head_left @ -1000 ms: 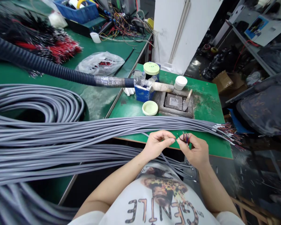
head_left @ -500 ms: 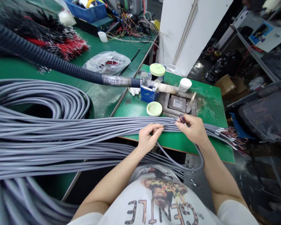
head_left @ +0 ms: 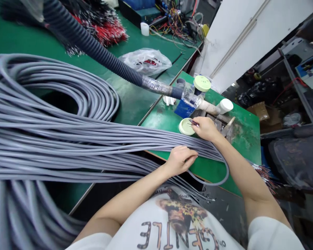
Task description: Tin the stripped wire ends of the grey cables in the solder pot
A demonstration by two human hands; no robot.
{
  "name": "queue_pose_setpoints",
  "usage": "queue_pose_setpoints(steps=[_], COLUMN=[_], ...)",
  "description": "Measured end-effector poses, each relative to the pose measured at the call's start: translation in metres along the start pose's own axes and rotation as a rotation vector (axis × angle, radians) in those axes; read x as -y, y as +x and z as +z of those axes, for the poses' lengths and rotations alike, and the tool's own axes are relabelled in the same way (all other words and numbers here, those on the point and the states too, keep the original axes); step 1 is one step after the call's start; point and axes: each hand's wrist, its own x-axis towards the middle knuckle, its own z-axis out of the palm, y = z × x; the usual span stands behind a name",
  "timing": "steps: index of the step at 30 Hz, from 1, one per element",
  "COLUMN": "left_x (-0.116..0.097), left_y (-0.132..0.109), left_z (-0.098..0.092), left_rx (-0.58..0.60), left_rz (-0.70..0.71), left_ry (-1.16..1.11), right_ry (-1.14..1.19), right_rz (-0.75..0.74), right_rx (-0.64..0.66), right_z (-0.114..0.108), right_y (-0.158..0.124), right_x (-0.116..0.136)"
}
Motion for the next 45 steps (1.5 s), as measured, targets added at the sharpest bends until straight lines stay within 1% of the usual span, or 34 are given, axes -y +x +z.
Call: queue_pose_setpoints(steps=[4,10,16,18,20,23,27,31,34,36,39,45], left_x=[0.001,0.001,0.002,0.002,0.002,0.002,0.003,0.001,0.000,0.000,0.000,0.001], left_y=[0.001,0.002,0.002,0.001,0.001,0.001,0.000,0.001,0.002,0.002,0.002,0.001], left_z=[-0.001,-0.002,-0.003,-0.003,-0.003,-0.003,-0.002,-0.003,-0.004,-0.004,-0.004,-0.003], left_rx=[0.005,0.023,0.022,0.024,0.025,0.017,0.005,-0.005,-0.004,-0.003,-0.002,0.004], left_rz=[0.001,0.002,0.000,0.002,0.004,0.002,-0.008,-0.012,-0.012,-0.015,-0.015,-0.024], left_ry=[0.006,0.014,0.009,0.011,0.012,0.008,0.004,-0.022,-0.040,-0.041,-0.039,-0.035], right_ry=[-0.097,-0.181,-0.200,-0.173,-0.117,0.001,0.122,0.095,0.042,0.014,-0.039,-0.121], right_rz=[-0.001,-0.019,-0.010,-0.009,-0.009,0.019,0.157,0.327,0.399,0.420,0.450,0.459], right_rx=[0.090,0.147,0.171,0.153,0.104,0.002,-0.125,-0.198,-0.185,-0.164,-0.137,-0.070], right_z=[0.003,0.005,0.008,0.006,0.001,-0.008,-0.013,-0.002,0.011,0.018,0.026,0.030], right_y=[0.008,0.013,0.015,0.014,0.010,-0.003,-0.028,-0.048,-0.053,-0.053,-0.052,-0.050], right_x=[0.002,0.005,0.006,0.005,0.001,-0.014,-0.052,-0.092,-0.111,-0.117,-0.120,-0.118])
